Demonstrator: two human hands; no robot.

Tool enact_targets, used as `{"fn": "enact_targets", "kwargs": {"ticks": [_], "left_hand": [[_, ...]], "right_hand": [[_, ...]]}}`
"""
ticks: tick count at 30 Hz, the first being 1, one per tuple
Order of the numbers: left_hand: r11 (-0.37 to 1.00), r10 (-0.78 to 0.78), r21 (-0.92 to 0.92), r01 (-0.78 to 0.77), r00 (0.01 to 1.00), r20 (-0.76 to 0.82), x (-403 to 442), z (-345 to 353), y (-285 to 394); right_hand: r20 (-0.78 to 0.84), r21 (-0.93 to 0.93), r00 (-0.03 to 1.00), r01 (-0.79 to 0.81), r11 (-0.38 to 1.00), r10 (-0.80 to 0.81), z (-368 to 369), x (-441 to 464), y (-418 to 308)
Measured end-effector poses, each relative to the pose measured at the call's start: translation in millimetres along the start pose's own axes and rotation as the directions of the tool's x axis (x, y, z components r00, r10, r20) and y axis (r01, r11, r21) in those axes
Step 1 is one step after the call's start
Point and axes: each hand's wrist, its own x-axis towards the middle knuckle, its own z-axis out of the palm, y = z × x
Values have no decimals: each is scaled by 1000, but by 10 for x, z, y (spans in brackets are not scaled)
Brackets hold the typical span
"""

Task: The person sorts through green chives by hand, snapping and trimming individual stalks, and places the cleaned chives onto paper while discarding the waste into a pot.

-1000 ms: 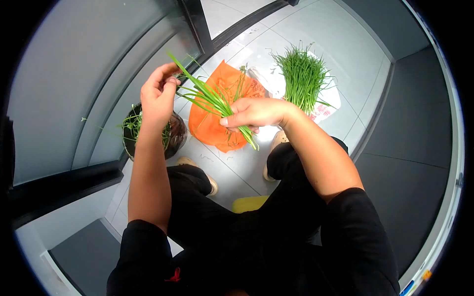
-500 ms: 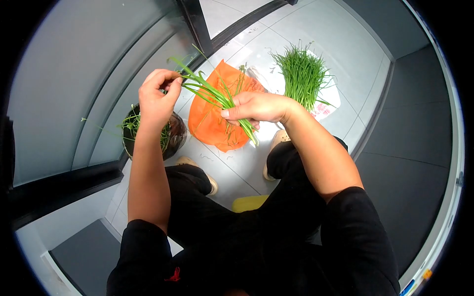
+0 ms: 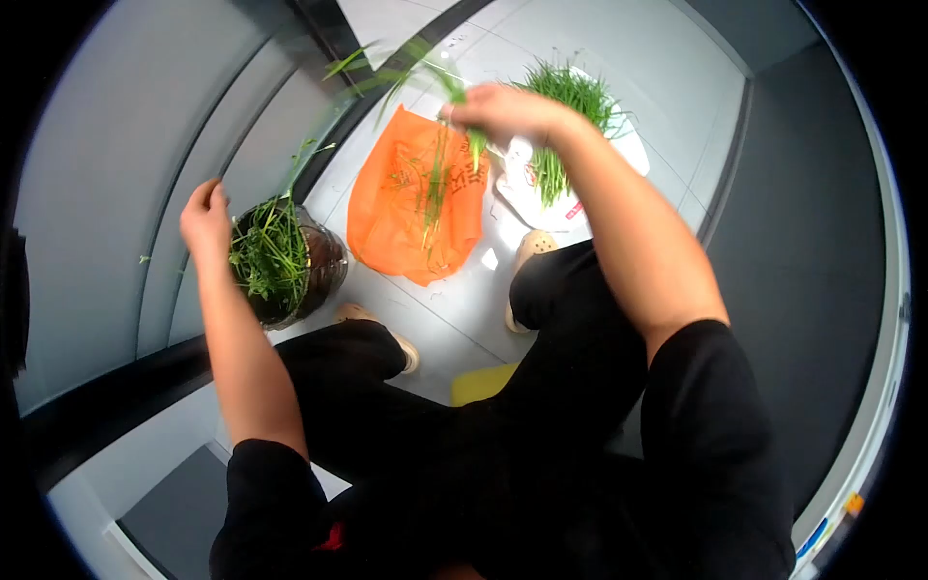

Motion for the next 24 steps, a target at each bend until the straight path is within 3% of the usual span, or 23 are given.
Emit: {"fn": "enact_targets", "kwargs": {"ticks": [3, 4, 5, 7, 8, 9, 10, 11, 13, 16, 17, 19, 20, 21, 22, 23, 24], "left_hand": [[961, -64, 275, 39, 995, 81, -41, -86, -433], [908, -95, 420, 16, 981, 170, -43, -66, -673], [756, 16, 650, -77, 995, 99, -168, -49, -740], [732, 218, 658, -174, 976, 16, -221, -3, -878], [726, 210, 666, -171, 977, 22, -224, -46, -732], [897, 24, 439, -53, 997, 73, -212, -95, -402], [976, -143, 189, 110, 975, 168, -241, -62, -156], [991, -104, 103, 86, 976, 190, -294, 70, -66], [996, -58, 77, 36, 950, 307, -507, 348, 427], [993, 33, 72, -98, 792, 610, -749, 1094, 460], [981, 94, 69, -184, 750, 655, -834, 1334, 375], [984, -123, 179, -23, 644, 755, -1019, 1818, 20], [974, -199, 224, 33, 598, 777, -1127, 2029, -215], [974, -202, 226, 35, 590, 782, -1248, 2156, -363], [926, -307, 376, 37, 652, 693, -1394, 2232, -501], [856, -392, 515, 48, 709, 587, -1530, 2303, -643], [840, -466, 527, 132, 672, 575, -1645, 2428, -847]], "right_hand": [[-143, 94, 986, -67, 993, 80, -481, 208, 523], [-161, 127, 978, -113, 985, 133, -622, 261, 794], [-170, 158, 968, -158, 975, 184, -755, 326, 1094], [-102, 205, 925, -340, 918, 366, -948, 373, 1814], [-91, 164, 824, -542, 824, 560, -970, 279, 1933], [-92, 121, 682, -715, 688, 725, -928, 192, 2009], [-197, -211, 674, -739, 640, 712, -843, 169, 2055], [-292, -512, 686, -700, 497, 666, -762, 183, 2110], [-281, -550, 791, -597, 585, 543, -694, 536, 2113], [-343, -543, 907, -404, 736, 245, -340, 1169, 2091], [-259, -429, 909, -411, 805, 327, -120, 1328, 1870], [-160, -354, 967, -243, 903, 197, 418, 1512, 1666], [-95, -292, 973, -230, 929, 211, 682, 1552, 1611], [-41, -372, 987, -157, 915, 152, 976, 1634, 1695], [-48, -391, 998, -49, 919, 33, 1243, 1576, 1704], [33, -320, 987, -140, 937, 159, 1444, 1518, 1626], [106, -262, 973, -170, 950, 203, 1629, 1478, 1658]]}}
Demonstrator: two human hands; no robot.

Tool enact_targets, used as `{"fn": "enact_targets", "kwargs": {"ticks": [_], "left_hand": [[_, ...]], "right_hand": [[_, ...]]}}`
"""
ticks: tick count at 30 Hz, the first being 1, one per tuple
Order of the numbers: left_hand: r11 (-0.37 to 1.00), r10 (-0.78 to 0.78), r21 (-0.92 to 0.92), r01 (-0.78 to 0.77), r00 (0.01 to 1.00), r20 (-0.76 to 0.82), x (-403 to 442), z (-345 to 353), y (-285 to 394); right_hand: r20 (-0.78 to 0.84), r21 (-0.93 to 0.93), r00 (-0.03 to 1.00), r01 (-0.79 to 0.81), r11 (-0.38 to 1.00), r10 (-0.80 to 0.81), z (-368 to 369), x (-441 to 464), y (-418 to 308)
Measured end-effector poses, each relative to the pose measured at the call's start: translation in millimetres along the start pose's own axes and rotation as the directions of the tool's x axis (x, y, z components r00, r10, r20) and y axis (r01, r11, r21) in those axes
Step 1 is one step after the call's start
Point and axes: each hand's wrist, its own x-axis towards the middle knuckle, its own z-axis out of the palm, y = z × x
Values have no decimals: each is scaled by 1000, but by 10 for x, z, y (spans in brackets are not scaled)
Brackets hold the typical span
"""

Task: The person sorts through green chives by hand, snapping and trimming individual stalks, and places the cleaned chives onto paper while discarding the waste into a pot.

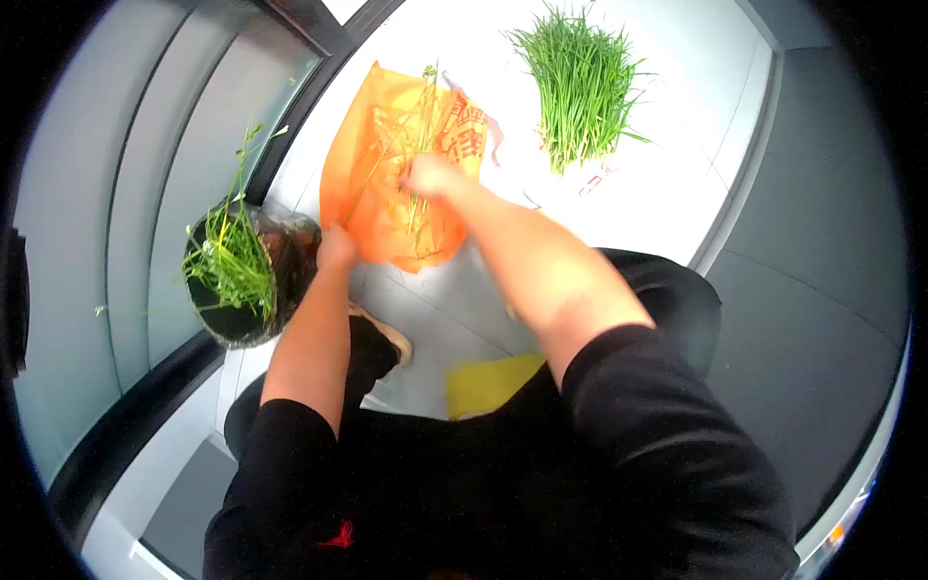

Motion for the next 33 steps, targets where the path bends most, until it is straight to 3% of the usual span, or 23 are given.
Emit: {"fn": "enact_targets", "kwargs": {"ticks": [3, 5, 7, 9, 11, 13, 14, 17, 20, 22, 23, 25, 26, 29, 33], "left_hand": [[991, -97, -76, 107, 986, 133, -16, 77, -51], [983, -130, -98, 155, 967, 220, -87, 99, -100], [972, 134, -206, -114, 987, 87, -107, 215, -202], [955, 203, -252, -159, 966, 160, -18, 538, -275], [928, 282, -309, -205, 933, 225, -62, 613, -147], [884, 2, -391, 255, 835, 550, -270, 567, 80], [882, 4, -396, 257, 835, 551, -268, 760, 34], [962, 15, -257, 94, 920, 391, -278, 1350, -102], [980, 54, -197, 1, 960, 275, -401, 953, 66], [881, 102, -469, -65, 993, 54, -313, 826, 71], [886, 95, -460, -57, 994, 59, -234, 780, 73], [722, 83, -686, -91, 996, -45, -107, 642, 97], [761, 76, -646, -61, 997, -4, -83, 533, 122], [750, 102, -652, -111, 993, -52, -21, 484, 99], [779, 66, -618, -107, 994, -89, -52, 647, 29]], "right_hand": [[152, 223, 981, -156, 962, 124, 519, -15, 116], [99, 255, 989, -128, 958, 106, 745, 34, 266], [37, 283, 996, -84, 956, 76, 805, 45, 271], [104, 518, 957, -285, 806, 271, 789, 50, 170], [109, 536, 953, -296, 791, 283, 882, 97, 142], [125, 548, 945, -320, 773, 303, 926, -21, 144], [140, 573, 931, -354, 739, 338, 966, -99, 147], [166, 563, 919, -387, 730, 358, 1038, -180, 288], [159, 579, 891, -432, 691, 424, 1135, -87, 432], [79, 695, 880, -386, 607, 469, 1228, 88, 477], [91, 697, 880, -391, 601, 467, 1244, 201, 480], [125, 374, 867, -492, 786, 483, 1302, 397, 475], [-58, 259, 876, -451, 854, 479, 1405, 451, 460], [-112, 204, 799, -563, 801, 590, 1270, 295, 189], [-73, 163, 828, -539, 826, 555, 1407, 296, 390]]}}
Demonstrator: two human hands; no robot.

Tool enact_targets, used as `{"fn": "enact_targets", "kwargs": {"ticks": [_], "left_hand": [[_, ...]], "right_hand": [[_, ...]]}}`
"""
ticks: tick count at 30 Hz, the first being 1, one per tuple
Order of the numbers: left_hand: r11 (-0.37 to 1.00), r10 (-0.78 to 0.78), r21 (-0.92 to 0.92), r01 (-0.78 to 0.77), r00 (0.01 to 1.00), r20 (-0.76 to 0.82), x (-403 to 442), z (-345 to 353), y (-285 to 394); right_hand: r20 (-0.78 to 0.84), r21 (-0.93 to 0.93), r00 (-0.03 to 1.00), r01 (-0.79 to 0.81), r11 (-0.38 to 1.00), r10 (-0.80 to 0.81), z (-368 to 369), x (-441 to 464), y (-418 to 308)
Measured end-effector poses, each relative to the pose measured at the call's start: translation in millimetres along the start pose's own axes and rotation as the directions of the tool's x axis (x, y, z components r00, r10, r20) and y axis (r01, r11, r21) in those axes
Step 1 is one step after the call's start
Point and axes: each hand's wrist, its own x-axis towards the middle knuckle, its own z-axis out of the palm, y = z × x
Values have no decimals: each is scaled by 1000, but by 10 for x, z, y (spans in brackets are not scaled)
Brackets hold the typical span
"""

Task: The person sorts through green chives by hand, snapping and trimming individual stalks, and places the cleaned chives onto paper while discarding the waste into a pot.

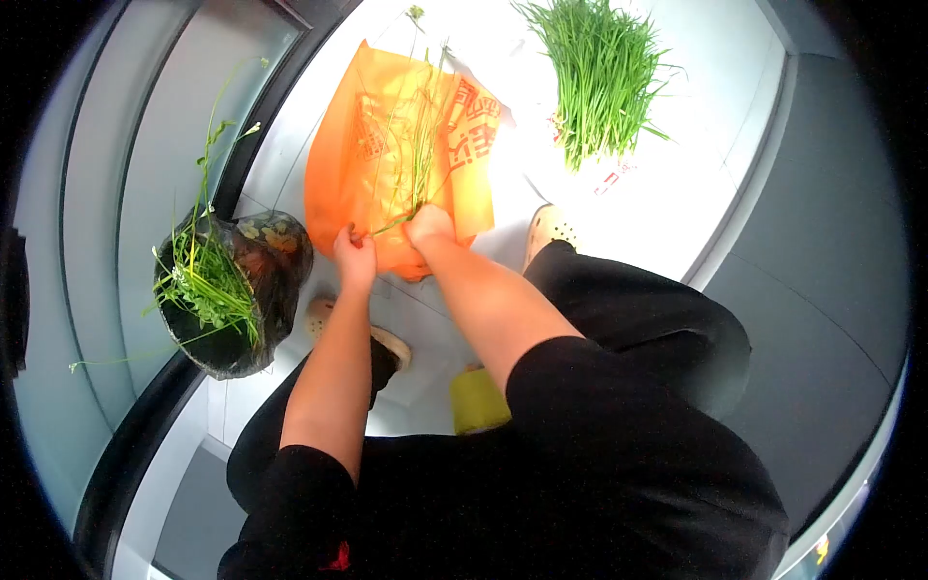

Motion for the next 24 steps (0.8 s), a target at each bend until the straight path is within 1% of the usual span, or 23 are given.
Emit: {"fn": "enact_targets", "kwargs": {"ticks": [2, 3, 4, 5, 6, 7, 8, 9, 10, 11, 12, 13, 14, 15, 16, 18, 19, 21, 22, 23, 24], "left_hand": [[984, 33, 180, -8, 990, -136, -109, -13, 26], [985, 34, 173, -10, 990, -135, -171, -36, 68], [990, 9, 144, 14, 987, -160, -209, -63, 128], [993, -12, 112, 33, 982, -186, -238, -85, 209], [995, -1, 99, 21, 981, -194, -276, -99, 294], [991, 61, 128, -29, 967, -248, -321, -108, 387], [985, 121, 158, -76, 946, -300, -368, -137, 477], [986, 127, 146, -85, 942, -311, -394, -142, 515], [989, 142, 94, -118, 932, -332, -405, -147, 564], [988, 156, 45, -150, 922, -355, -414, -164, 602], [987, 160, 38, -157, 915, -369, -469, -225, 707], [981, 57, -168, -99, 969, -241, -552, -285, 819], [934, -19, -357, -14, 996, -88, -640, -354, 915], [942, -50, -332, 44, 999, -11, -671, -360, 914], [963, -77, -251, 95, 994, 82, -786, -459, 1063], [996, -43, -75, 54, 990, 136, -1011, -619, 1291], [999, 8, -49, -2, 993, 122, -1077, -626, 1284], [999, 20, -27, -18, 996, 81, -1205, -725, 1323], [999, 34, -7, -34, 998, 48, -1236, -769, 1344], [1000, 8, -18, -7, 998, 58, -1212, -779, 1269], [999, 28, -41, -27, 999, 17, -1213, -799, 1225]], "right_hand": [[-58, 146, 996, 72, 987, -64, 18, -30, 96], [-59, 282, 995, 97, 954, -84, -52, -107, 80], [-71, 280, 994, 104, 954, -87, -150, -190, 72], [-21, 413, 997, 77, 907, -75, -275, -280, 69], [32, 537, 997, 45, 842, -74, -410, -406, 32], [-7, 591, 995, 87, 802, -103, -462, -475, 26], [-25, 586, 993, 106, 803, -113, -559, -590, 4], [18, 681, 991, 86, 727, -135, -682, -732, -25], [59, 765, 984, 62, 641, -166, -802, -883, -62], [44, 763, 983, 84, 641, -180, -892, -1003, -87], [113, 838, 965, 37, 545, -238, -959, -1103, -93], [180, 895, 937, -28, 446, -301, -995, -1206, -88], [177, 894, 934, -19, 448, -312, -1007, -1314, -88], [188, 901, 928, -33, 432, -321, -1032, -1408, -105], [198, 908, 923, -47, 416, -330, -1048, -1470, -116], [198, 914, 906, -32, 404, -375, -1010, -1534, -104], [208, 909, 898, -30, 416, -389, -970, -1528, -90], [219, 904, 887, -28, 426, -406, -898, -1545, -84], [191, 887, 893, 21, 461, -408, -887, -1560, -99], [161, 866, 897, 73, 495, -413, -878, -1568, -120], [159, 867, 893, 77, 492, -421, -871, -1589, -142]]}}
